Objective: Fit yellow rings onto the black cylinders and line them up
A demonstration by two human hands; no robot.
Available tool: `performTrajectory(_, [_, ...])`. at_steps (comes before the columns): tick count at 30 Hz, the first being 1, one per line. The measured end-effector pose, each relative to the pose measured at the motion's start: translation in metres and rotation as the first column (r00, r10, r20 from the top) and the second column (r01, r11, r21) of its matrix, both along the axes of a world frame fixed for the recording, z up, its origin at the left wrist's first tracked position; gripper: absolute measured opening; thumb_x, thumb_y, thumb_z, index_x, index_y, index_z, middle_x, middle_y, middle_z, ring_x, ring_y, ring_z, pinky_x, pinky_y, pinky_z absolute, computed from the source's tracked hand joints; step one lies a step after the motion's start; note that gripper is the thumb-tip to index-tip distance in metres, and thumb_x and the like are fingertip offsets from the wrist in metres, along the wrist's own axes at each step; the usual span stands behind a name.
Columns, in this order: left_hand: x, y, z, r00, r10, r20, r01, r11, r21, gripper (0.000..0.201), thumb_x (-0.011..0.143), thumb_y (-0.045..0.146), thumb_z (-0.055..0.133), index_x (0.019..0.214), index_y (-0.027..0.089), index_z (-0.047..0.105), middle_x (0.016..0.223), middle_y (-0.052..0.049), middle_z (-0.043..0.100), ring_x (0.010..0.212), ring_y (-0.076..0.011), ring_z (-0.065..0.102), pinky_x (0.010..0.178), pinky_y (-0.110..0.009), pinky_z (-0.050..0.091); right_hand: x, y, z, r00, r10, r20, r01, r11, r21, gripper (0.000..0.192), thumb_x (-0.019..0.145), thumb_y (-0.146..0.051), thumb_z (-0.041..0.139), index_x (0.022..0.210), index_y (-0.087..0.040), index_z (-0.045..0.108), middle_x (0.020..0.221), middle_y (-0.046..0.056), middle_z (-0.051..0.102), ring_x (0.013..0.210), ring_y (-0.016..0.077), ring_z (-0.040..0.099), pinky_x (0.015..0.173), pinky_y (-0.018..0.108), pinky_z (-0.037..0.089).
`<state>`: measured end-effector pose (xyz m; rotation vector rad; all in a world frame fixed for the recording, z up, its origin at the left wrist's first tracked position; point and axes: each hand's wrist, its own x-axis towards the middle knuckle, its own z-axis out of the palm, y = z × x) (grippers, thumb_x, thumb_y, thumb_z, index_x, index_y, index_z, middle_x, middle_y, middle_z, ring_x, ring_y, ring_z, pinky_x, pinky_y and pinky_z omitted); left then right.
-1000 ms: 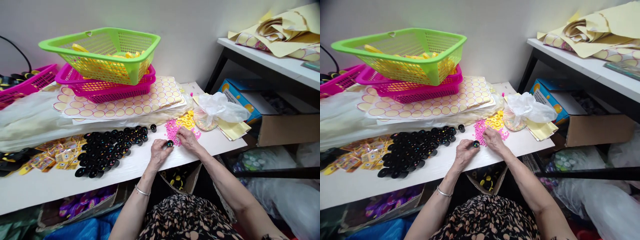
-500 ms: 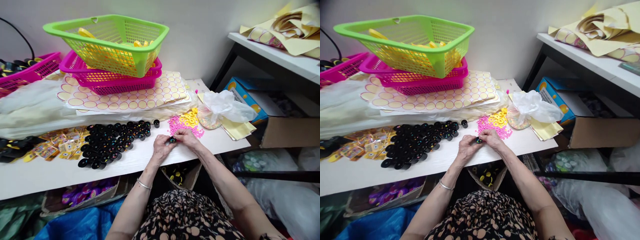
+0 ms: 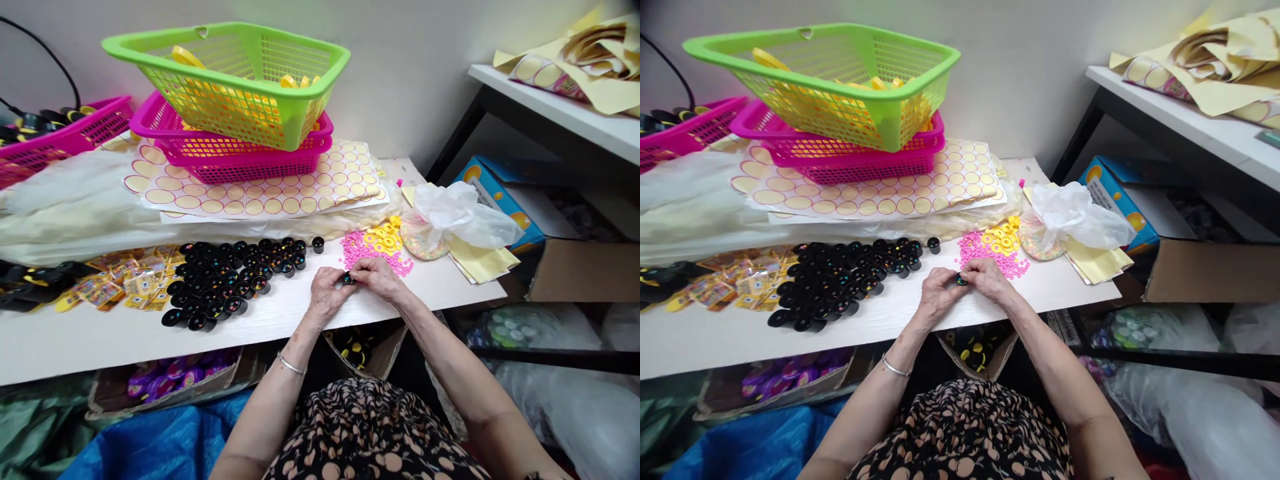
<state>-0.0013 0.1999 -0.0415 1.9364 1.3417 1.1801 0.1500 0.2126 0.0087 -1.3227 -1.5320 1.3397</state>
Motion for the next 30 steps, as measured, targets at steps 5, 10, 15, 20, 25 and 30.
performTrajectory(5, [-0.001,-0.001,0.002,1.0,-0.002,-0.006,0.002,1.0,-0.004,0.023,0.066,0.04,0.07,0.078,0.021,0.067,0.07,-0.001,0.061,0.075,-0.0161,0.053,0.071,-0.029,0.043,-0.004,-0.001,0.003,0.992,-0.019,0.122,0.005,0.994,0.111,0.01,0.067,-0.021,0.055,0.062,-0.014,0.06,0.06,-0.001,0.055,0.059,0.0106,0.049,0.057,0.023,0.036])
performTrajectory(10, [-0.001,-0.001,0.003,1.0,-0.009,-0.019,0.009,1.0,-0.009,0.022,0.067,0.038,0.07,0.081,0.022,0.067,0.071,-0.001,0.061,0.076,-0.0165,0.053,0.072,-0.029,0.044,-0.005,0.003,0.0,0.966,-0.021,0.257,-0.019,0.988,0.151,0.01,0.068,-0.019,0.056,0.062,-0.014,0.061,0.061,-0.001,0.056,0.059,0.0109,0.049,0.057,0.023,0.036])
performTrajectory(15, [0.0,-0.001,0.003,1.0,0.001,-0.014,-0.001,1.0,-0.006,0.02,0.064,0.034,0.071,0.079,0.021,0.066,0.07,-0.001,0.06,0.075,-0.0164,0.052,0.071,-0.029,0.043,-0.006,0.004,0.0,0.944,-0.022,0.329,-0.038,0.984,0.175,0.01,0.069,-0.017,0.055,0.062,-0.015,0.062,0.063,-0.001,0.056,0.061,0.011,0.05,0.059,0.023,0.035])
performTrajectory(20, [-0.001,0.001,0.004,0.999,-0.013,-0.035,0.013,1.0,0.001,0.015,0.065,0.032,0.07,0.073,0.02,0.065,0.066,0.0,0.058,0.073,-0.0161,0.051,0.07,-0.029,0.042,-0.01,-0.003,-0.002,0.921,-0.106,0.376,0.01,0.968,0.25,0.01,0.071,-0.02,0.054,0.063,-0.017,0.057,0.065,0.0,0.055,0.064,0.0123,0.049,0.061,0.024,0.035])
performTrajectory(25, [-0.003,0.001,0.007,0.997,-0.061,-0.053,0.062,0.998,0.007,0.012,0.067,0.031,0.069,0.071,0.021,0.064,0.063,0.0,0.058,0.073,-0.0164,0.05,0.073,-0.03,0.041,-0.015,-0.006,-0.009,0.926,-0.189,0.328,0.119,0.968,0.22,0.007,0.071,-0.026,0.054,0.068,-0.02,0.053,0.062,-0.003,0.052,0.059,0.0123,0.046,0.057,0.024,0.034])
performTrajectory(30, [-0.004,0.001,0.006,0.995,-0.078,-0.055,0.078,0.997,-0.004,0.013,0.069,0.032,0.068,0.075,0.022,0.065,0.066,0.0,0.06,0.075,-0.0167,0.051,0.074,-0.03,0.041,-0.018,0.001,-0.012,0.939,-0.213,0.271,0.195,0.976,0.093,0.013,0.064,-0.023,0.055,0.055,-0.019,0.047,0.053,-0.004,0.047,0.054,0.0112,0.043,0.052,0.024,0.032])
